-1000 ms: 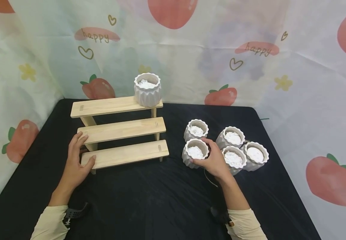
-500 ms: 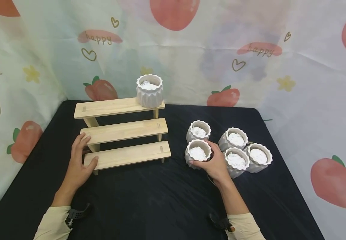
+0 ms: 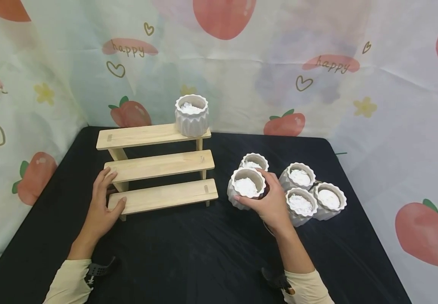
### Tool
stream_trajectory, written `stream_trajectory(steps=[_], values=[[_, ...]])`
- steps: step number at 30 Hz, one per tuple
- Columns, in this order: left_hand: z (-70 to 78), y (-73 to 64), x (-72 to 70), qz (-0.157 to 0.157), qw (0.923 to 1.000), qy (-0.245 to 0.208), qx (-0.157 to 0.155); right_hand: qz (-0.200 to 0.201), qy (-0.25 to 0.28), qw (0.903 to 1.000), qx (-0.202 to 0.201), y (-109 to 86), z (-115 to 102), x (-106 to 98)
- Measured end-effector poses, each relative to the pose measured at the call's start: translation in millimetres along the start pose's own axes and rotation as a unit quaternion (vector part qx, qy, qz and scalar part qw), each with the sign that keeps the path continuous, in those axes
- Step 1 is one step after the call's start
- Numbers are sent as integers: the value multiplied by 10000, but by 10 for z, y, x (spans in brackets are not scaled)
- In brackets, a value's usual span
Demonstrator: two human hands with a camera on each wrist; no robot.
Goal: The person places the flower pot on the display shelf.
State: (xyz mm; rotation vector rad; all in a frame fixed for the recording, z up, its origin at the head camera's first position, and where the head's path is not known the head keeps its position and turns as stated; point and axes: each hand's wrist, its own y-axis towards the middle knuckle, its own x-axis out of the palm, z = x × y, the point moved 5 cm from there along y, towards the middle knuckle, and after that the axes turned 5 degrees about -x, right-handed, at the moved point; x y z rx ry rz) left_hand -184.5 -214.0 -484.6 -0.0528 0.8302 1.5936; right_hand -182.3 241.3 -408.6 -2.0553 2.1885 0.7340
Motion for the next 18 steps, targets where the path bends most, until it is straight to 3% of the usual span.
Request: stream_trajectory(steps=[10,18], values=[[4,17,-16,-15,10000,79,36,297,229,9990,-238,92,-256,227],[4,1,-4,34,9999,100,72,299,131,9968,-725,135,-788,389]])
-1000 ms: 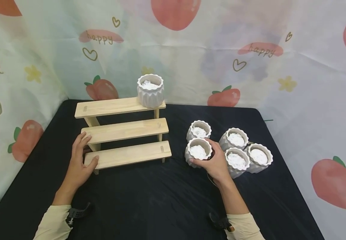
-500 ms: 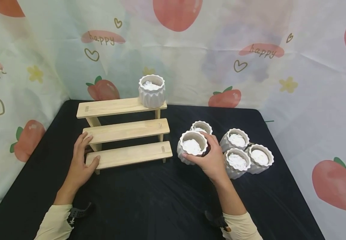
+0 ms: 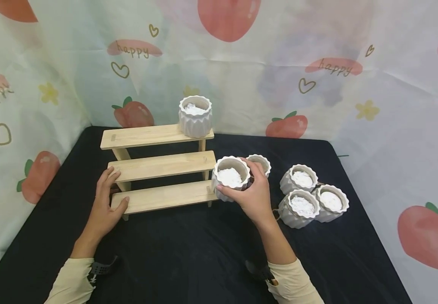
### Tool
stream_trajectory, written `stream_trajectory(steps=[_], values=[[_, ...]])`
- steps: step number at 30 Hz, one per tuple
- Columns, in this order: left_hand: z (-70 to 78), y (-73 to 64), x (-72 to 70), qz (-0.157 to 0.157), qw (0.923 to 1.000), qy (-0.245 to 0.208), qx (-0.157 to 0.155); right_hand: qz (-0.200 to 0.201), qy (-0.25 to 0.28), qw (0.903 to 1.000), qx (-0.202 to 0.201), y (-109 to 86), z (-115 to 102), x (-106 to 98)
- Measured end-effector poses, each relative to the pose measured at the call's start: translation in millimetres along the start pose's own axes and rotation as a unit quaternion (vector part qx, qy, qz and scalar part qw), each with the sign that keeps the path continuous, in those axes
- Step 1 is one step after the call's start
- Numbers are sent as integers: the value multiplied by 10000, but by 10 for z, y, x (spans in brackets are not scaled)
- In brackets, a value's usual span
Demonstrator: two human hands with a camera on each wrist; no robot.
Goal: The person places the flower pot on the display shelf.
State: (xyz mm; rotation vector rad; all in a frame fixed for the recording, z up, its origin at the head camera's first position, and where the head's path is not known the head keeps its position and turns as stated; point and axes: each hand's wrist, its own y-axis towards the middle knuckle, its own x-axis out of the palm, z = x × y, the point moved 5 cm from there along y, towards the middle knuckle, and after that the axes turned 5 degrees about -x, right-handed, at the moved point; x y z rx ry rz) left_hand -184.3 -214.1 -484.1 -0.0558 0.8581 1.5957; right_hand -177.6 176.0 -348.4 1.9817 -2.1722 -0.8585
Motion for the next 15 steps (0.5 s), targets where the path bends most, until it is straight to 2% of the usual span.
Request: stream_trajectory(steps=[6,12,15], values=[[15,0,23,17,10000,-33,46,187,-67,9997,-173,71,-176,96],[9,-2,5,32,10000,-30,31,246,27,9986,-457,121,-263,267],[7,0,-3,9,10000,-31,-16,213,123,9973,-689,171,-200,365]])
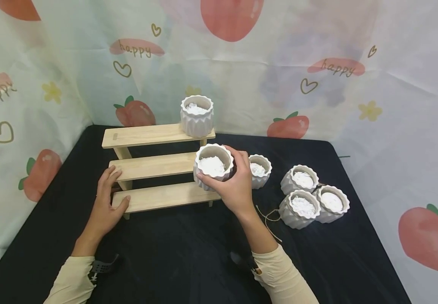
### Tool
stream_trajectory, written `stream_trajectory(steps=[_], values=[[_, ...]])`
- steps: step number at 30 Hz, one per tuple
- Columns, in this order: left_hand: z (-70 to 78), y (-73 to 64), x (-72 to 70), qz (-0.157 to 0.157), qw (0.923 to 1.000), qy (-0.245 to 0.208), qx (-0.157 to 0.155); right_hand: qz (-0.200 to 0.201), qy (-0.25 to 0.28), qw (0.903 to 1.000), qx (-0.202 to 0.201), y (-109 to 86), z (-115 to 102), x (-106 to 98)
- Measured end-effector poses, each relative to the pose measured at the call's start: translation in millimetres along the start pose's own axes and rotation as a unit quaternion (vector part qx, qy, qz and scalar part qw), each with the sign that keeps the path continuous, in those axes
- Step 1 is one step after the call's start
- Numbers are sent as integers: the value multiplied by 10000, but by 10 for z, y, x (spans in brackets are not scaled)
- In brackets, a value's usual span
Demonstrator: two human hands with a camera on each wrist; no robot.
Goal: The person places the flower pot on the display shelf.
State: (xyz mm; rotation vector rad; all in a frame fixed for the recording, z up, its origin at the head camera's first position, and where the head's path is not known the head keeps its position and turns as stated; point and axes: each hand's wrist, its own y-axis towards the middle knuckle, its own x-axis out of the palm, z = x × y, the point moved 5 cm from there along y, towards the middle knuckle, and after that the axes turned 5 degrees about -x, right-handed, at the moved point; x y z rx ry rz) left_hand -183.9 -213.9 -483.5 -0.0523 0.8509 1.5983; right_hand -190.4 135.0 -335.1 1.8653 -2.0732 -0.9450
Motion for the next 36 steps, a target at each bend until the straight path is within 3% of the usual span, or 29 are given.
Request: stream_trajectory(steps=[5,13,22,26,36], values=[[-3,0,1,-3,10000,-56,3,52,50,9995,-300,75,142,140],[-8,1,3,-15,10000,-15,41,145,-427,9983,-376,168,21,372],[-24,4,5,-43,10000,-30,-56,-33,616,9971,441,331,12,654],[-17,4,0,-64,9999,12,-99,70,856,9953,455,348,10,766],[-7,11,-14,-91,9998,73,-160,242,800,9958,374,466,-66,1032]])
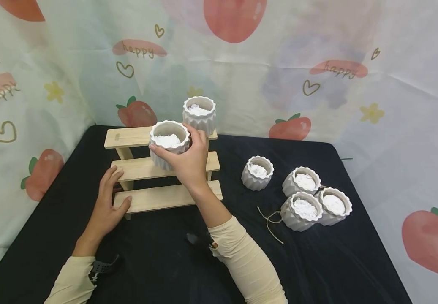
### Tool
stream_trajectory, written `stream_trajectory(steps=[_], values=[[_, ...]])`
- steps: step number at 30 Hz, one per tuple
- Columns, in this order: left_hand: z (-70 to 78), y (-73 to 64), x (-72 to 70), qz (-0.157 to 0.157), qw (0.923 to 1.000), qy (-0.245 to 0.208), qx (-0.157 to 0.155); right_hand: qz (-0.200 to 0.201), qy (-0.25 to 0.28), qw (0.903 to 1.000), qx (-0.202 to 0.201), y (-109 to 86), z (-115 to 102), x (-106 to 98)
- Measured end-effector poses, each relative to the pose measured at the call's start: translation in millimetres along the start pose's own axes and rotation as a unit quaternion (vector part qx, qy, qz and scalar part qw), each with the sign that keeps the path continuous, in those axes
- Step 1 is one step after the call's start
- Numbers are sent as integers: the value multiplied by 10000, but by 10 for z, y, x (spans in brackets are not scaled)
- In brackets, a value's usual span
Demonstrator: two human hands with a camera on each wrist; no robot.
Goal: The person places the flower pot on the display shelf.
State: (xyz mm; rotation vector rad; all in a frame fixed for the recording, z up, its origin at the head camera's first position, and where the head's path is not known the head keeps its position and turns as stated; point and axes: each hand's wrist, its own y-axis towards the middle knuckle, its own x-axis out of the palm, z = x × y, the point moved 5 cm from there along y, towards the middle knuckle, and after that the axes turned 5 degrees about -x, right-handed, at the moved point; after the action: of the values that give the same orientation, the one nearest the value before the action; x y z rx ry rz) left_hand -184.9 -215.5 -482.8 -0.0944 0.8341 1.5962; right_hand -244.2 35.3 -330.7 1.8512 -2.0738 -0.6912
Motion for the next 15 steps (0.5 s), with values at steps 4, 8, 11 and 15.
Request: stream_trajectory(steps=[4,8,11,15], values=[[14,13,2,-30,10000,1,-7,0,-237,9997,-66,48,-23,87],[16,6,1,-21,10000,-9,-14,-72,-489,9987,-101,91,-17,169],[8,1,7,-37,10000,-25,-20,-109,-636,9979,-50,123,-2,217],[0,4,14,-35,10000,-55,4,-131,-714,9974,-4,167,6,279]])
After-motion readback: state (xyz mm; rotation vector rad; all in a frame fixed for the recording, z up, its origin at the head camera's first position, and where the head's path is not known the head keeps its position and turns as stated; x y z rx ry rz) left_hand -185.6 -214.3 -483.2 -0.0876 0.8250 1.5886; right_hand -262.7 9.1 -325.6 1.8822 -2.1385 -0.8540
